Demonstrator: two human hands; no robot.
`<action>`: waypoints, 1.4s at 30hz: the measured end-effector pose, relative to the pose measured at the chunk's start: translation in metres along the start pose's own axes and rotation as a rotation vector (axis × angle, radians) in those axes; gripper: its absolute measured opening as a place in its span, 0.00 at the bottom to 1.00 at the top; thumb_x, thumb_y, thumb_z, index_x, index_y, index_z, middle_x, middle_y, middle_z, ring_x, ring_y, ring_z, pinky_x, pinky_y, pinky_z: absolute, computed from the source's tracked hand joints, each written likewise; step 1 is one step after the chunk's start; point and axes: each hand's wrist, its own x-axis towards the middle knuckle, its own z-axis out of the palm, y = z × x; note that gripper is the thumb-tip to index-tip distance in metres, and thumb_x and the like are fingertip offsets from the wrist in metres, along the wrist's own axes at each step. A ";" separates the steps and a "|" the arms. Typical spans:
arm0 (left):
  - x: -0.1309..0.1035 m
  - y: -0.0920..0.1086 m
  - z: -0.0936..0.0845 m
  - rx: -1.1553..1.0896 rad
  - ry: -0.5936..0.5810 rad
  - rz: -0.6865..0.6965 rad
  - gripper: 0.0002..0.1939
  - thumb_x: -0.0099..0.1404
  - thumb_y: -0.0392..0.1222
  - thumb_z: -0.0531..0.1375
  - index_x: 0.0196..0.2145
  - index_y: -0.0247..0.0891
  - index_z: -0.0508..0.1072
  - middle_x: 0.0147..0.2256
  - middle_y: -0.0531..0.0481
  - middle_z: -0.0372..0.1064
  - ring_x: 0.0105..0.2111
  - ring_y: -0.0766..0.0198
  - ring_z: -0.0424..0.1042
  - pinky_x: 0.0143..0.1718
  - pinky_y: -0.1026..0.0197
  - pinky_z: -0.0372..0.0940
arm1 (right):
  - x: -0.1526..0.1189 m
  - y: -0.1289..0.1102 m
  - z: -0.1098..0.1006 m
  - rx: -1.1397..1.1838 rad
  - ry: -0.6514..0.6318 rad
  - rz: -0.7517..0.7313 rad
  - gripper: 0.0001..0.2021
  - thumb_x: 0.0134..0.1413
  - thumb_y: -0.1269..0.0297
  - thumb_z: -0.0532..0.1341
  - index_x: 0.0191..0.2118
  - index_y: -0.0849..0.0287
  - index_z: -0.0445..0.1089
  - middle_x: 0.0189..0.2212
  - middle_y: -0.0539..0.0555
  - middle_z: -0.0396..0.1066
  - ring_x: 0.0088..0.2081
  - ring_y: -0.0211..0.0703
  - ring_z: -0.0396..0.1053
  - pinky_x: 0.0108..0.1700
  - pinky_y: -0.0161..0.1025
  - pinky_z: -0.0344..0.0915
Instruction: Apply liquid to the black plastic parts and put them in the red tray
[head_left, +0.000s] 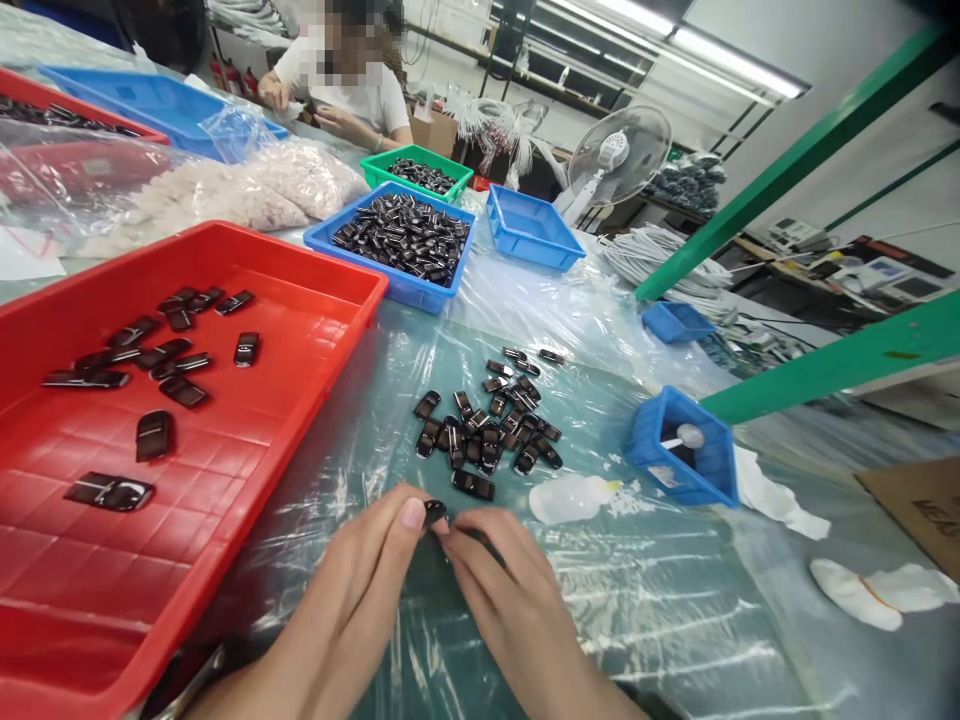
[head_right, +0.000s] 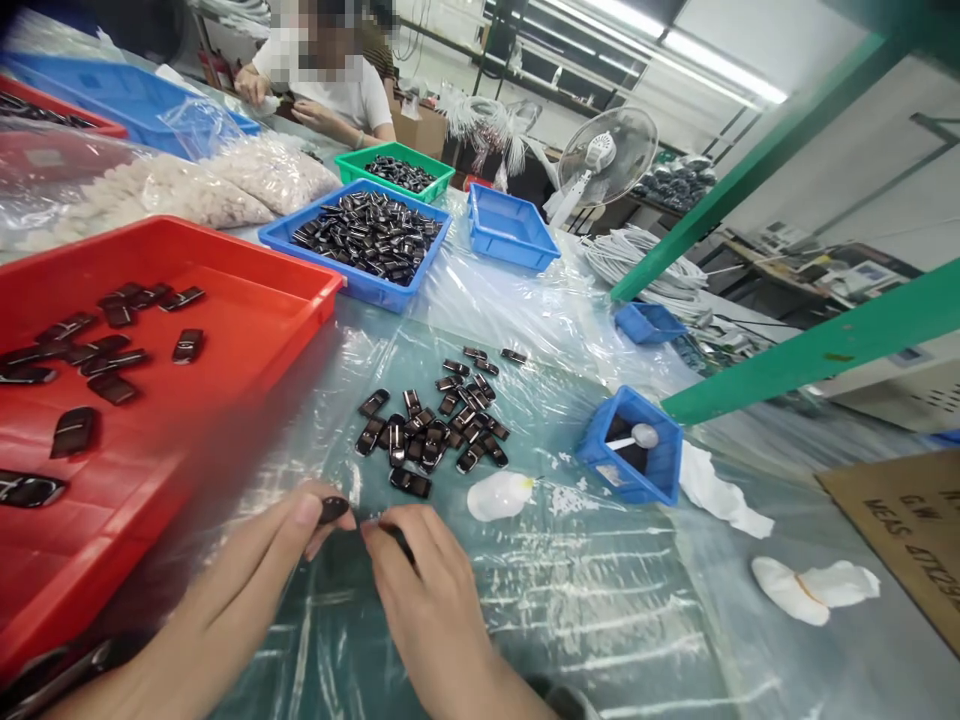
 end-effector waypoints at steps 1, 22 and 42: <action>-0.001 0.001 0.000 -0.013 -0.002 -0.002 0.19 0.74 0.49 0.46 0.28 0.42 0.66 0.24 0.55 0.60 0.25 0.64 0.64 0.28 0.66 0.64 | 0.005 0.000 0.004 -0.004 -0.004 0.022 0.13 0.61 0.78 0.52 0.41 0.60 0.73 0.35 0.60 0.73 0.36 0.50 0.71 0.35 0.46 0.71; -0.012 0.001 -0.002 -0.111 -0.237 0.182 0.16 0.74 0.43 0.47 0.33 0.47 0.72 0.31 0.57 0.71 0.36 0.68 0.74 0.42 0.70 0.68 | 0.018 -0.015 -0.036 1.340 -0.206 0.736 0.07 0.57 0.58 0.64 0.33 0.56 0.70 0.27 0.46 0.65 0.31 0.34 0.64 0.38 0.32 0.61; -0.005 -0.003 -0.003 -0.185 -0.348 0.245 0.16 0.74 0.35 0.45 0.32 0.41 0.69 0.28 0.55 0.67 0.30 0.67 0.70 0.33 0.69 0.63 | 0.017 -0.017 -0.031 1.562 -0.197 0.894 0.10 0.51 0.59 0.70 0.29 0.60 0.73 0.25 0.47 0.64 0.29 0.33 0.63 0.34 0.30 0.60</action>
